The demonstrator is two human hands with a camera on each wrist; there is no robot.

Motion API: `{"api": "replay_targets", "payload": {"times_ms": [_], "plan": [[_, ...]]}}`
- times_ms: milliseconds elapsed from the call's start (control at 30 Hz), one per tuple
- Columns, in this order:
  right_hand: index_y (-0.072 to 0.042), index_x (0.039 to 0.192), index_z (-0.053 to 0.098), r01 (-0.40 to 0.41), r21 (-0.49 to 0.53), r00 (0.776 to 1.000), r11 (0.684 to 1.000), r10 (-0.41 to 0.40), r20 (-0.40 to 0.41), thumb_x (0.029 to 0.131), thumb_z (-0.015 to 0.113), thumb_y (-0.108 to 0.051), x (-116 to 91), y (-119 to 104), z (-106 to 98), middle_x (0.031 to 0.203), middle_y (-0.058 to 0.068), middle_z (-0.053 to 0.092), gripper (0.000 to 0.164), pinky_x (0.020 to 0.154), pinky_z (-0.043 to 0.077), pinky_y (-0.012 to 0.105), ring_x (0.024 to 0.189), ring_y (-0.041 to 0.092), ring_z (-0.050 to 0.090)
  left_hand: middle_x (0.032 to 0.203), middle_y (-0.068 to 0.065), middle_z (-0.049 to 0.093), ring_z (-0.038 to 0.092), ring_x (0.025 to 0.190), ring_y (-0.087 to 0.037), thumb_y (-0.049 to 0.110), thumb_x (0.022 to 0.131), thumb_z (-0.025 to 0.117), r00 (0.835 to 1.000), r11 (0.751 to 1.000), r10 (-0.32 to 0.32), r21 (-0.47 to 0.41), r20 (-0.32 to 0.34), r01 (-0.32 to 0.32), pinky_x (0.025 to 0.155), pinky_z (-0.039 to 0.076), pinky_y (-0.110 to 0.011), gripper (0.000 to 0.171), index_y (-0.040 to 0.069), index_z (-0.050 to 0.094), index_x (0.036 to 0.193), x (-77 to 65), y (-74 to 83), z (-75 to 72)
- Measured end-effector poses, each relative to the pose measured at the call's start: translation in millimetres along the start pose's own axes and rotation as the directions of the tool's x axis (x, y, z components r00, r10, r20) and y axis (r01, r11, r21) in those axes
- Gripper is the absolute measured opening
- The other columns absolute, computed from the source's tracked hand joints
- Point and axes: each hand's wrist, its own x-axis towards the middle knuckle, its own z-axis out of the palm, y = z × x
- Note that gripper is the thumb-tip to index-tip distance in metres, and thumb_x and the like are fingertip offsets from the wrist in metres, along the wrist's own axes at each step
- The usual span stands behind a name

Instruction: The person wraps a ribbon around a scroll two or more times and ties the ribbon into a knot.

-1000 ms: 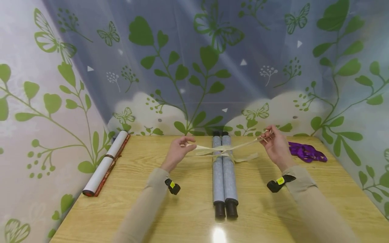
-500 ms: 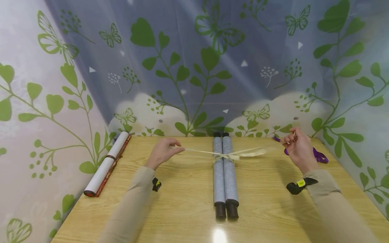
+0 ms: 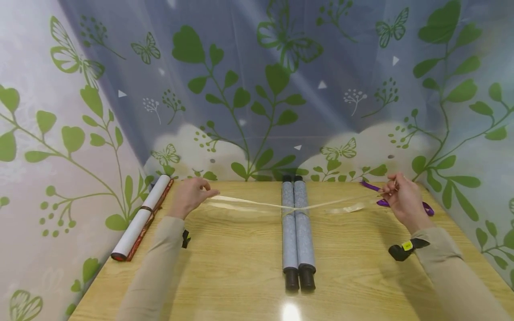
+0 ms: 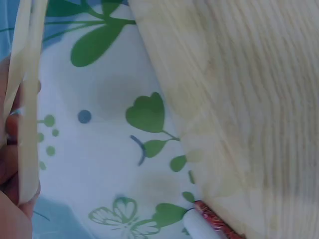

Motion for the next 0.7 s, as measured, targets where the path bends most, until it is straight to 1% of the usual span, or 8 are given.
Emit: {"api": "replay_targets", "payload": {"times_ms": [67,133,200,267,367,467,567,700], "plan": [[-0.007,0.098,0.055,-0.001,-0.021,1.000,1.000,0.001,-0.004,0.103,0.044,-0.030,0,0,0,0.068,0.002,0.050,0.026,0.069,0.052,0.028,0.065,0.015,0.049,0.056,-0.001,0.059,0.041,0.045,-0.011,0.043,0.083,0.076,0.999,0.998,0.018,0.064,-0.036,-0.016,0.046,0.033,-0.027,0.043,0.015,0.059,0.056,-1.3,-4.4,2.1],[-0.007,0.098,0.055,0.002,-0.039,1.000,0.999,-0.002,-0.012,0.104,0.043,-0.029,-1,0,-2,0.068,0.002,0.048,0.025,0.070,0.051,0.028,0.064,0.015,0.048,0.046,0.003,0.044,0.029,0.039,-0.009,0.046,0.083,0.074,0.998,0.993,0.027,0.119,-0.059,-0.020,0.042,0.023,-0.024,0.053,0.018,0.046,0.050,-2.3,-6.8,4.4],[-0.008,0.097,0.053,0.001,-0.068,1.000,0.998,-0.003,-0.025,0.105,0.041,-0.028,-1,-1,-4,0.068,0.001,0.046,0.025,0.068,0.049,0.027,0.064,0.015,0.046,0.042,0.005,0.032,0.022,0.038,-0.008,0.048,0.084,0.073,0.997,0.987,0.025,0.161,-0.068,-0.013,0.041,0.018,-0.024,0.058,0.019,0.037,0.049,-3.1,-8.2,7.0],[-0.008,0.096,0.051,-0.007,-0.106,0.999,0.994,0.003,-0.040,0.105,0.038,-0.028,-2,-1,-8,0.066,0.000,0.043,0.025,0.067,0.047,0.027,0.063,0.015,0.043,0.042,0.007,0.027,0.019,0.039,-0.008,0.049,0.084,0.072,0.998,0.981,0.010,0.193,-0.069,0.003,0.041,0.015,-0.023,0.059,0.021,0.034,0.049,-3.9,-8.7,8.9],[-0.009,0.094,0.049,-0.042,-0.189,0.998,0.981,0.032,-0.054,0.106,0.033,-0.028,-4,-1,-17,0.064,-0.001,0.038,0.027,0.063,0.041,0.026,0.061,0.013,0.039,0.043,0.008,0.023,0.016,0.041,-0.008,0.048,0.085,0.072,0.999,0.978,-0.019,0.205,-0.045,0.028,0.042,0.014,-0.024,0.061,0.020,0.033,0.048,-5.7,-11.3,11.3],[-0.010,0.092,0.050,-0.098,-0.280,0.994,0.955,0.081,-0.072,0.106,0.032,-0.029,-5,1,-27,0.064,-0.002,0.038,0.030,0.062,0.042,0.024,0.061,0.012,0.040,0.044,0.007,0.023,0.017,0.042,-0.008,0.046,0.085,0.072,0.998,0.980,-0.056,0.192,0.001,0.055,0.042,0.015,-0.023,0.061,0.019,0.033,0.047,-8.0,-13.9,12.7],[-0.011,0.092,0.049,-0.148,-0.391,0.988,0.909,0.115,-0.106,0.106,0.032,-0.032,-6,5,-35,0.067,-0.005,0.040,0.031,0.063,0.045,0.023,0.063,0.009,0.042,0.044,0.007,0.024,0.018,0.042,-0.008,0.046,0.085,0.073,0.997,0.980,-0.073,0.188,0.030,0.066,0.042,0.017,-0.023,0.060,0.019,0.035,0.047,-10.5,-16.3,14.3],[-0.010,0.094,0.048,-0.185,-0.475,0.981,0.860,0.135,-0.137,0.106,0.031,-0.033,-8,11,-39,0.070,-0.007,0.041,0.031,0.064,0.045,0.023,0.064,0.007,0.042,0.043,0.008,0.023,0.018,0.041,-0.007,0.048,0.083,0.074,0.997,0.976,-0.062,0.213,0.033,0.054,0.041,0.016,-0.022,0.062,0.019,0.034,0.046,-14.2,-20.8,17.2]]}}
